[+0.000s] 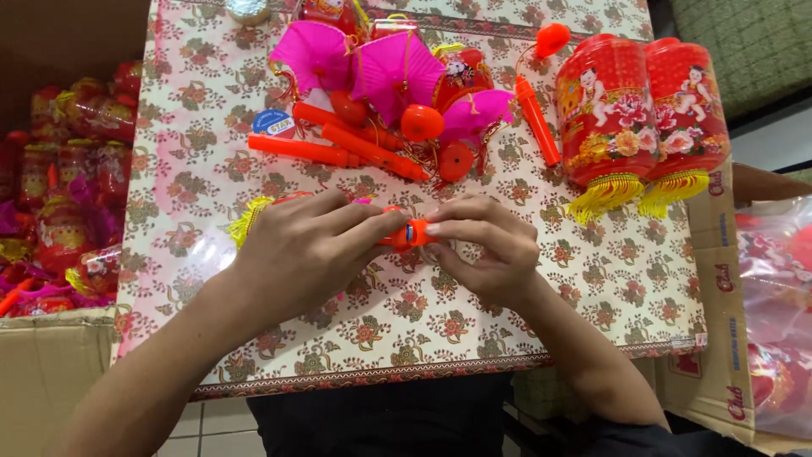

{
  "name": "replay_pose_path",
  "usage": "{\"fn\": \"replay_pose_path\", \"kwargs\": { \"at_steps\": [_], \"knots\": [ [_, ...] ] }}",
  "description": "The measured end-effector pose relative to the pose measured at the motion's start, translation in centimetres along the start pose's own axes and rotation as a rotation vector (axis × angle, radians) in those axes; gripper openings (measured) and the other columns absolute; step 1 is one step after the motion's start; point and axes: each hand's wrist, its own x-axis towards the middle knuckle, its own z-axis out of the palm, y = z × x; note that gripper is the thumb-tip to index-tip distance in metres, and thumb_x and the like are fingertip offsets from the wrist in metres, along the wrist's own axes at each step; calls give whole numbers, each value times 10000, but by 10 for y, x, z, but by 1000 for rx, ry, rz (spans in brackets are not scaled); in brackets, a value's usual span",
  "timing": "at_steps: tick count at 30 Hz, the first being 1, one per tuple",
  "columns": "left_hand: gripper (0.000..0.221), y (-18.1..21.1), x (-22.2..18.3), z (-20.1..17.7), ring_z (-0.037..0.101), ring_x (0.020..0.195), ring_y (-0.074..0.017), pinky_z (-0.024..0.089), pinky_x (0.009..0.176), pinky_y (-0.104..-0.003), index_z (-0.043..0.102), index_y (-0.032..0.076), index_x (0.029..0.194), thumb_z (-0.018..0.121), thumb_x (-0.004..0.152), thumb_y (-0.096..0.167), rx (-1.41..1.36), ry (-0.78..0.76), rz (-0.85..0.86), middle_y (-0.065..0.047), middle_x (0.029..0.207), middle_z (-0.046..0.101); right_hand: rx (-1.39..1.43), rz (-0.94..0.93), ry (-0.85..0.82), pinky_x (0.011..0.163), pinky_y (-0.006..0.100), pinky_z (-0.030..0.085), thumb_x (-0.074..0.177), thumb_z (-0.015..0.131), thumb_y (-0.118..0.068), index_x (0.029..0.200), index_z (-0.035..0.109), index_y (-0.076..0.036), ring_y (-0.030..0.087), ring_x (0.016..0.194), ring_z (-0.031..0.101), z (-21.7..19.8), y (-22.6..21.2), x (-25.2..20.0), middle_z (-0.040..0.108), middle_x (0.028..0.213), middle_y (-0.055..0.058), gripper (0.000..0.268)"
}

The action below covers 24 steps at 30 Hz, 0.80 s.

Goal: Assembling small colorful plastic decorative toys by joining parts and cleaning them with a cloth.

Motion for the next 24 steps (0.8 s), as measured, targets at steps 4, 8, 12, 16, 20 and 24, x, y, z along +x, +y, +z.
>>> {"fn": "replay_pose_path", "kwargs": {
  "at_steps": [4, 8, 12, 16, 20, 24],
  "knots": [
    [173, 3, -5, 3, 583, 694, -184, 466, 507, -340, 704, 145, 1132, 756, 985, 222, -73, -37, -21, 24, 905, 751, -15, -38, -16, 863, 390, 630, 879, 814, 21, 1063, 702, -43, 269, 939, 725, 0, -3, 2, 701, 1052, 186, 224],
    [206, 6, -6, 0, 624, 770, -253, 519, 630, -375, 672, 34, 1159, 726, 971, 98, -151, -57, -4, -90, 992, 738, 5, -55, -31, 906, 434, 613, 910, 800, -13, 1117, 696, -63, 299, 1000, 725, -1, -3, -1, 698, 1131, 202, 237],
    [257, 10, -4, -5, 616, 741, -252, 530, 618, -390, 657, -16, 1194, 710, 989, 128, -177, -93, 7, -111, 939, 683, -1, -136, -38, 921, 413, 590, 921, 793, -51, 1111, 711, -47, 260, 953, 762, -2, 1, -2, 728, 1140, 201, 207],
    [249, 16, -3, -5, 620, 742, -260, 536, 632, -397, 641, -24, 1172, 674, 989, 142, -125, -123, 14, -97, 904, 666, -33, -221, -31, 909, 424, 626, 927, 776, 7, 1117, 720, -51, 305, 956, 774, -2, 5, -4, 726, 1152, 190, 207],
    [262, 17, -3, -10, 654, 634, -239, 526, 451, -411, 643, 43, 1138, 550, 1036, 266, -90, -395, -49, -55, 843, 661, -130, -441, -100, 921, 417, 663, 943, 790, 18, 1157, 708, 19, 290, 977, 794, 2, 12, -11, 721, 1170, 198, 229],
    [296, 13, 4, -21, 646, 634, -338, 471, 558, -524, 602, 137, 971, 477, 1064, 388, -396, -768, -281, -56, 765, 631, -288, -690, -80, 910, 370, 655, 922, 801, 4, 1078, 757, 7, 230, 857, 816, 1, 5, 1, 748, 1091, 205, 162]
  ]
}}
